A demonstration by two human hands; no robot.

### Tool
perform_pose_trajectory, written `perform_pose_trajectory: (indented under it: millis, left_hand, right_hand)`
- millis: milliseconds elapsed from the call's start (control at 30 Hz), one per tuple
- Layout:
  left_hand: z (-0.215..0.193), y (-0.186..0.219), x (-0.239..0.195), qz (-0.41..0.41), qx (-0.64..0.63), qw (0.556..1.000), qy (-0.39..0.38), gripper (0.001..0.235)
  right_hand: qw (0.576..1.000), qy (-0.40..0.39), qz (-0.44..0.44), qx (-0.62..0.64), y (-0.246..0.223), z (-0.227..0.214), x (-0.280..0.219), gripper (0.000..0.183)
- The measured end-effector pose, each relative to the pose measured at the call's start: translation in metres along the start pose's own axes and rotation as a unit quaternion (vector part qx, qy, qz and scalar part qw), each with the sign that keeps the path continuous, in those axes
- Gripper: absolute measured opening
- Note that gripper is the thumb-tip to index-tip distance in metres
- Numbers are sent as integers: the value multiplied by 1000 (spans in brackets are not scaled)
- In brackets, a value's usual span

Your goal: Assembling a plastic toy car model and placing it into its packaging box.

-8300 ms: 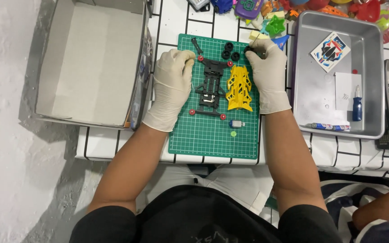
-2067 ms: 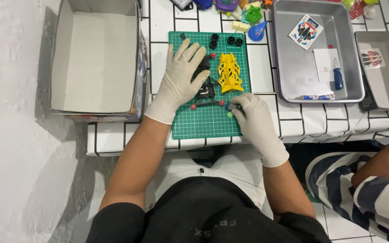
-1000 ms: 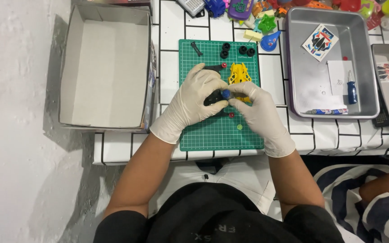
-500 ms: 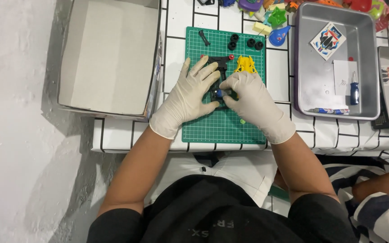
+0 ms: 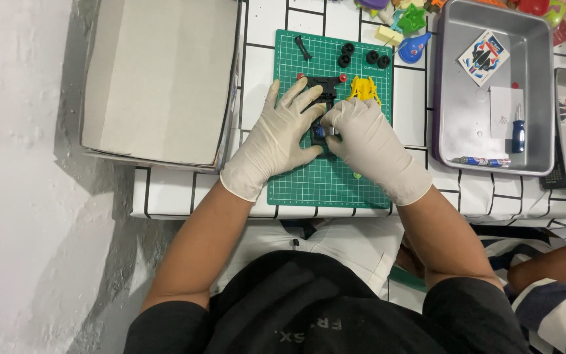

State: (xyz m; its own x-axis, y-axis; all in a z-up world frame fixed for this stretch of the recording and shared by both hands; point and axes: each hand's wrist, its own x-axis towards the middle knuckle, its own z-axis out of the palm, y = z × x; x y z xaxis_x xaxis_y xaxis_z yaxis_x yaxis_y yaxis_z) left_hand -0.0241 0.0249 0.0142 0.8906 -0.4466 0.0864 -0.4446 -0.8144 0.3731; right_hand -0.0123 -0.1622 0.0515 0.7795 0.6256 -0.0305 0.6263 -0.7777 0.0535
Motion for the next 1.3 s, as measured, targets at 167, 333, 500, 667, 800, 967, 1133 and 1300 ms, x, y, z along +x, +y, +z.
perform_pose_trajectory:
  millis: [167, 333, 500, 667, 800, 967, 1133, 1300]
  left_hand:
    - [-2, 0, -1, -2, -20, 1000, -2, 71]
    - [-5, 0, -1, 0, -16, 1000, -11, 71]
    - [-12, 3, -1, -8, -30, 999, -36, 73]
    - [-12, 2, 0, -10, -31, 999, -42, 75]
    - [-9, 0, 2, -9, -33, 999, -41, 78]
    - [-9, 2, -2, 3, -44, 999, -13, 76]
    - [-3, -2, -2, 16, -42, 999, 8, 75]
    - [-3, 0, -2, 25, -42, 999, 16, 67]
  right_hand:
    - [1000, -23, -4, -16, 1, 3, 7, 15]
    - [998, -56, -15, -26, -2, -9, 15, 14]
    - [990, -129, -11, -58, -10, -23, 24, 10]
    - [983, -174, -3, -59, -8, -16, 37, 9]
    - [981, -190, 28, -16, -21, -38, 34, 21]
    - [996, -58, -63, 27, 5, -9, 17, 8]
    - [987, -60, 4, 148, 7, -14, 7, 5]
    - [988, 41, 2, 146, 18, 9, -3, 7]
